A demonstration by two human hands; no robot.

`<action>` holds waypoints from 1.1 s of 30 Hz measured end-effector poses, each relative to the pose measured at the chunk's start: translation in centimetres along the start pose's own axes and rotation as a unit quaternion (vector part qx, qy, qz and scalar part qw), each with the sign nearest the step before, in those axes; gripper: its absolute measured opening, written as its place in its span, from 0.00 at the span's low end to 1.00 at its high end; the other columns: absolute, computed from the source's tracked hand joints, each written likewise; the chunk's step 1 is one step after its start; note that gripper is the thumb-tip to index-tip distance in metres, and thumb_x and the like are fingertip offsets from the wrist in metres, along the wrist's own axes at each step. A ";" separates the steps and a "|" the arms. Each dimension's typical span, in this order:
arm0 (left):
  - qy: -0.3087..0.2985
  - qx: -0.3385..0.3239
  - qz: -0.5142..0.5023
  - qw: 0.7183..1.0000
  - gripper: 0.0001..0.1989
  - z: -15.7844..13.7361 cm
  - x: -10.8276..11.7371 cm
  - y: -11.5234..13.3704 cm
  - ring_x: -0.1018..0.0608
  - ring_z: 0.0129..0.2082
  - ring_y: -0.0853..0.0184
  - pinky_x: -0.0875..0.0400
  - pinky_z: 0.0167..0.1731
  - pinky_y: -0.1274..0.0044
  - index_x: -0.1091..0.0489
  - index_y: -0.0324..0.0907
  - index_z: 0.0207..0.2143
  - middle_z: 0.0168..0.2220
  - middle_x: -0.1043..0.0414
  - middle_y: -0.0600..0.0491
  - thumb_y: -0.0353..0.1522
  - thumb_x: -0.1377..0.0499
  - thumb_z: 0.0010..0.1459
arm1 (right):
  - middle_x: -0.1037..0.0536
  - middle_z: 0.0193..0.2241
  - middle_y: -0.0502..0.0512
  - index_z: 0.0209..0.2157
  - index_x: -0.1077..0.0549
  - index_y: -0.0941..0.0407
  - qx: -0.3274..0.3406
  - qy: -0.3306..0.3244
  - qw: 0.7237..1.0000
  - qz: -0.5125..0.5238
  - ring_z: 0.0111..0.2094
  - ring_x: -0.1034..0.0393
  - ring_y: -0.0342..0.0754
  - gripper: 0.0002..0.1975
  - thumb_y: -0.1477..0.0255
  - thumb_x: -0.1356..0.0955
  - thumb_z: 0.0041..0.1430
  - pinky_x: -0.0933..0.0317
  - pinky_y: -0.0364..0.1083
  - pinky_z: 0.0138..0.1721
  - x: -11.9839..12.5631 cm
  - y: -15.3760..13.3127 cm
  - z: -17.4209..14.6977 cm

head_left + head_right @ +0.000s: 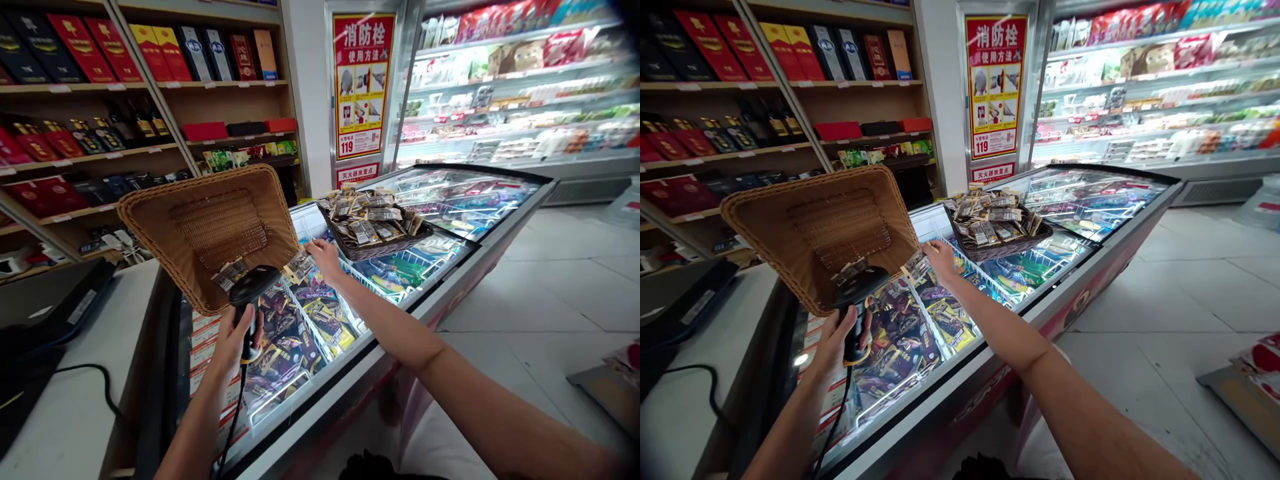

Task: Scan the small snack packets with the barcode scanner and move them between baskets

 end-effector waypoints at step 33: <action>-0.017 0.036 0.091 0.995 0.27 0.4 0.6 -1.7 0.35 0.16 0.73 0.39 0.16 0.82 0.30 0.43 0.27 0.16 0.36 0.57 0.56 0.31 0.52 | 0.28 0.31 0.47 0.37 0.34 0.52 0.070 0.203 0.974 0.073 0.31 0.32 0.44 0.10 0.62 0.32 0.59 0.38 0.41 0.28 11.2 -6.0 3.5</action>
Point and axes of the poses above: each hand's wrist, its own z-axis towards the middle knuckle, its own x-axis out of the back of the hand, y = z × x, the point moved 9 cm from there along z, towards the middle knuckle
